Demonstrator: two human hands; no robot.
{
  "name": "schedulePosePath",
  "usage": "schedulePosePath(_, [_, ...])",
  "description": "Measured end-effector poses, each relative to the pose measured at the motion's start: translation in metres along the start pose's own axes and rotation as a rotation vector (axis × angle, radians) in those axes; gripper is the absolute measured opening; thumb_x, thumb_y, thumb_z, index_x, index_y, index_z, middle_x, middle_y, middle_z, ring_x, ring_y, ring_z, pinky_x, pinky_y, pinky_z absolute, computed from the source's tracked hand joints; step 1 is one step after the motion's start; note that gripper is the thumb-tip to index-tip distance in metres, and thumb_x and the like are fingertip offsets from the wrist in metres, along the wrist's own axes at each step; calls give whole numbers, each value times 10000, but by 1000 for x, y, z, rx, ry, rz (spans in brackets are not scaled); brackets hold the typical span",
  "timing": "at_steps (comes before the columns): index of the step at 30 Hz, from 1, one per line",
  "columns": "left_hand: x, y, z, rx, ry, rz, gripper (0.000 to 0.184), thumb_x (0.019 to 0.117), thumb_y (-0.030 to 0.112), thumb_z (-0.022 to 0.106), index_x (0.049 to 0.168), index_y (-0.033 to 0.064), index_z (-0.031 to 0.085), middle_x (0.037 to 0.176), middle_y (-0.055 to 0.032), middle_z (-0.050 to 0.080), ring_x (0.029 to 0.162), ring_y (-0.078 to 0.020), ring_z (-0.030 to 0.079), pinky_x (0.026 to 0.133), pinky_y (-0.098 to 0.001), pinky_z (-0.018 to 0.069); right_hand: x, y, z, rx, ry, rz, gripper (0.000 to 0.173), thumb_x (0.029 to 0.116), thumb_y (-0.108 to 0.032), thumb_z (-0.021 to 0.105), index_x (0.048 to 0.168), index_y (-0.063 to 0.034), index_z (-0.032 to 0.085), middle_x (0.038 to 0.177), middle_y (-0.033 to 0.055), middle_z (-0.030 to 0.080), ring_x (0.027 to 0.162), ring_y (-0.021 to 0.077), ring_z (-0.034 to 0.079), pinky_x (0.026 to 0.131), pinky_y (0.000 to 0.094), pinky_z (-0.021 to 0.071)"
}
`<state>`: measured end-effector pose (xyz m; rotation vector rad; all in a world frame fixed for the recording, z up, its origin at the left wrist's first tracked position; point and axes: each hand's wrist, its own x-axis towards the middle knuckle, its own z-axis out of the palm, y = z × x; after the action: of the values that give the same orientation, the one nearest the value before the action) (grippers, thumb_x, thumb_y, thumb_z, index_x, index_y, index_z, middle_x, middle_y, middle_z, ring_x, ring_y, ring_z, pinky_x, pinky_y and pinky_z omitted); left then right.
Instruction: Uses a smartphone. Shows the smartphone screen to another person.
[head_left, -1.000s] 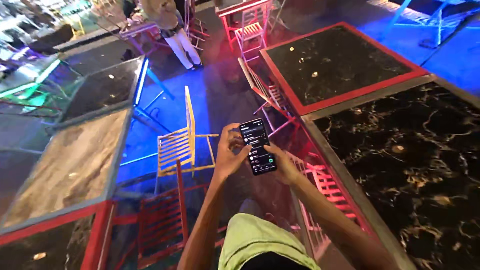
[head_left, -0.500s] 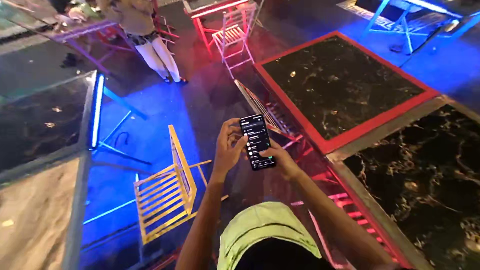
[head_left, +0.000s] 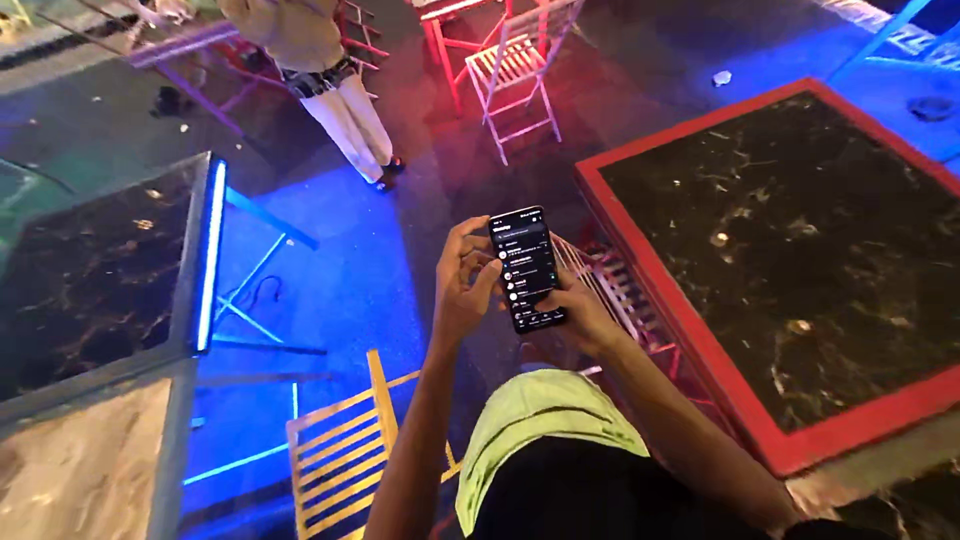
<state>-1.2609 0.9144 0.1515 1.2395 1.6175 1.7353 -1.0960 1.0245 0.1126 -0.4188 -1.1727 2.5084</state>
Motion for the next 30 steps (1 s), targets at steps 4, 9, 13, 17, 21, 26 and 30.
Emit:
schedulePosePath(4, [83,-20,-25,26,17,-11,558,968,86,559,1498,203,430,1107,-63,664,744,-175,675,579,-315,598,92,-33,-11,19,31,74,396,1040,-203,436,1407,-75,508,1189,213,686,1033,314,702,884,486,599])
schedulePosePath(9, [171,-54,-58,44,30,-26,550,968,219,596,1492,194,432,1145,-38,660,840,-166,678,684,-334,605,192,-57,-27,-8,-40,63,471,1102,-367,299,1448,-109,488,1234,189,675,1076,300,694,925,489,589])
schedulePosePath(13, [238,-93,-90,-18,24,-26,557,962,153,599,1490,171,426,1163,-48,649,860,-172,678,716,-335,608,271,-65,-35,-2,-34,77,451,1101,-341,314,1442,-105,491,1215,189,682,1059,294,700,915,474,595])
schedulePosePath(17, [308,-136,-135,-44,29,-35,564,957,123,598,1492,178,430,1131,-58,653,852,-186,679,708,-347,610,360,-68,-39,-28,-61,49,396,1065,-223,423,1420,-58,481,1191,204,686,1041,301,707,906,475,599])
schedulePosePath(21, [369,-170,-178,-64,67,-62,605,930,138,638,1496,110,427,1220,-107,662,919,-216,701,774,-396,621,440,-76,-33,-283,46,10,443,979,-107,562,1405,-5,497,1155,125,715,1011,230,717,900,427,615])
schedulePosePath(26, [444,-186,-228,-129,70,-25,558,942,65,621,1454,-43,428,1151,-154,671,883,-226,707,749,-389,630,528,-82,-23,-88,-17,29,494,969,-168,555,1429,-24,447,1174,196,700,1012,302,719,859,475,619])
schedulePosePath(30, [482,-202,-255,-136,75,-36,539,957,78,604,1458,-22,431,1144,-138,670,879,-219,700,742,-379,623,577,-86,-20,53,-35,77,527,954,-251,600,1423,-53,463,1193,221,690,1031,327,715,858,485,616])
